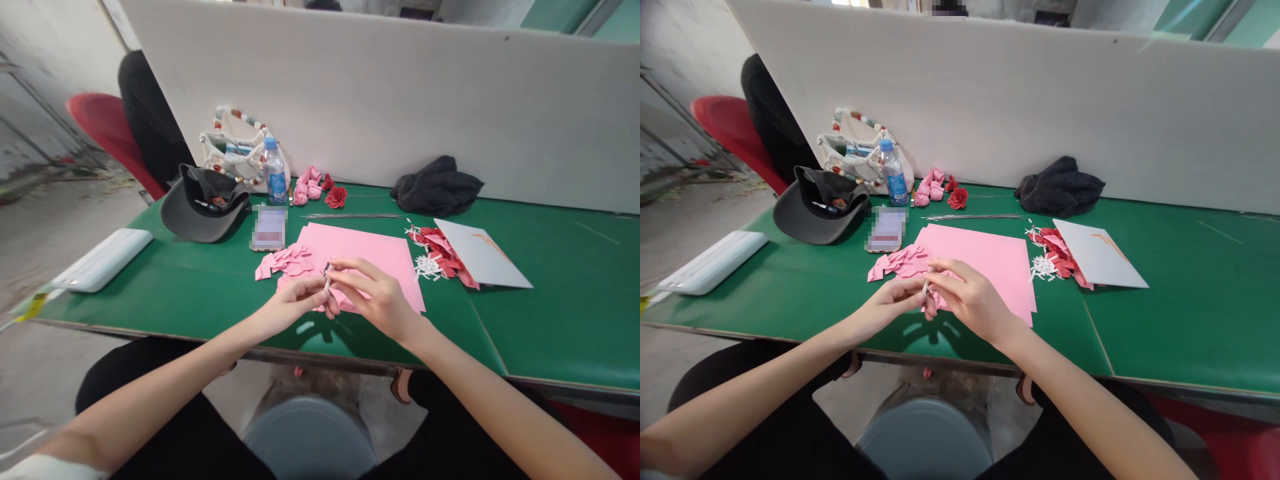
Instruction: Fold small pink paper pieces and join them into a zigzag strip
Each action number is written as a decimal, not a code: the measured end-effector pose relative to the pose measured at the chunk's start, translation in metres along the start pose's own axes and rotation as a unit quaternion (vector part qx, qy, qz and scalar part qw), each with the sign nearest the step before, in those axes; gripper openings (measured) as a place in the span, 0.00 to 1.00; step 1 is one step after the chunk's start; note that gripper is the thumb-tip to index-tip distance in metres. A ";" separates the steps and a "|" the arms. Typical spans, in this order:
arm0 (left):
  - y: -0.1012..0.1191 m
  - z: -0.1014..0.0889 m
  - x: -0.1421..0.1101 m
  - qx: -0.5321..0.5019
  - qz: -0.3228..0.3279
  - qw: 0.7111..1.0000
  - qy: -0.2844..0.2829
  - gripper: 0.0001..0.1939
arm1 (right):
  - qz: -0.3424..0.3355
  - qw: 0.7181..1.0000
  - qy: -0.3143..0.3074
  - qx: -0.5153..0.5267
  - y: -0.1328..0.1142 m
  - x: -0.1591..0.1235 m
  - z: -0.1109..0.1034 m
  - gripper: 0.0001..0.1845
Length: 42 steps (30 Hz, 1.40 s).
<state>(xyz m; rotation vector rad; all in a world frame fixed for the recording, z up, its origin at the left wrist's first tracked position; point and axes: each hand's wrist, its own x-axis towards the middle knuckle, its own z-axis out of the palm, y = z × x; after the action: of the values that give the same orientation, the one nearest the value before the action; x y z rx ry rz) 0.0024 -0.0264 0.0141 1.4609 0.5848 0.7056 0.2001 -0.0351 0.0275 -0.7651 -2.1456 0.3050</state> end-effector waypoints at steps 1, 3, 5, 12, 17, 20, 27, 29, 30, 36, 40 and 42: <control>0.000 0.000 0.000 0.007 0.003 1.000 0.006 0.12 | 0.005 1.000 0.007 0.003 -0.001 0.000 0.001 0.13; 0.001 0.002 0.000 0.025 0.006 0.999 0.020 0.13 | 0.025 0.999 0.022 0.015 -0.002 0.001 0.002 0.10; 0.001 0.003 -0.001 0.041 0.002 0.999 0.033 0.13 | 0.048 0.998 0.034 0.022 -0.003 0.002 0.002 0.07; -0.001 0.003 -0.001 0.053 -0.022 0.997 0.047 0.14 | 0.063 0.997 0.041 0.023 -0.006 0.001 0.006 0.09; -0.002 0.002 -0.001 0.078 -0.020 0.996 0.045 0.14 | 0.115 0.990 0.046 0.074 -0.007 0.001 0.007 0.14; 0.000 0.001 0.000 0.112 -0.010 0.993 0.041 0.14 | 0.131 0.985 0.053 0.101 -0.007 0.001 0.009 0.15; 0.007 0.005 -0.002 0.212 -0.005 0.973 0.090 0.14 | 0.081 0.993 0.055 0.066 -0.002 -0.005 0.017 0.12; 0.007 0.007 -0.004 0.236 0.009 0.966 0.105 0.14 | 0.043 0.996 0.059 0.052 -0.001 -0.006 0.018 0.12; 0.006 0.007 -0.004 0.243 0.017 0.963 0.111 0.14 | 0.026 0.997 0.060 0.046 -0.001 -0.006 0.018 0.12; 0.001 -0.026 0.003 0.232 0.042 0.935 0.265 0.12 | -0.049 0.992 0.071 0.089 -0.016 0.000 0.000 0.16; 0.006 -0.040 0.007 0.085 0.080 0.947 0.298 0.11 | 0.041 0.987 0.081 0.130 -0.005 0.007 -0.013 0.28; 0.007 -0.037 0.007 0.037 0.082 0.953 0.291 0.10 | 0.111 0.984 0.010 0.137 0.013 0.006 -0.011 0.34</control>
<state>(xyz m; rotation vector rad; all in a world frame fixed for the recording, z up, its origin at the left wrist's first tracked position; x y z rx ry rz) -0.0205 0.0035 0.0203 1.3754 0.9530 1.2765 0.2109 -0.0215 0.0324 -0.8400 -1.9481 0.6922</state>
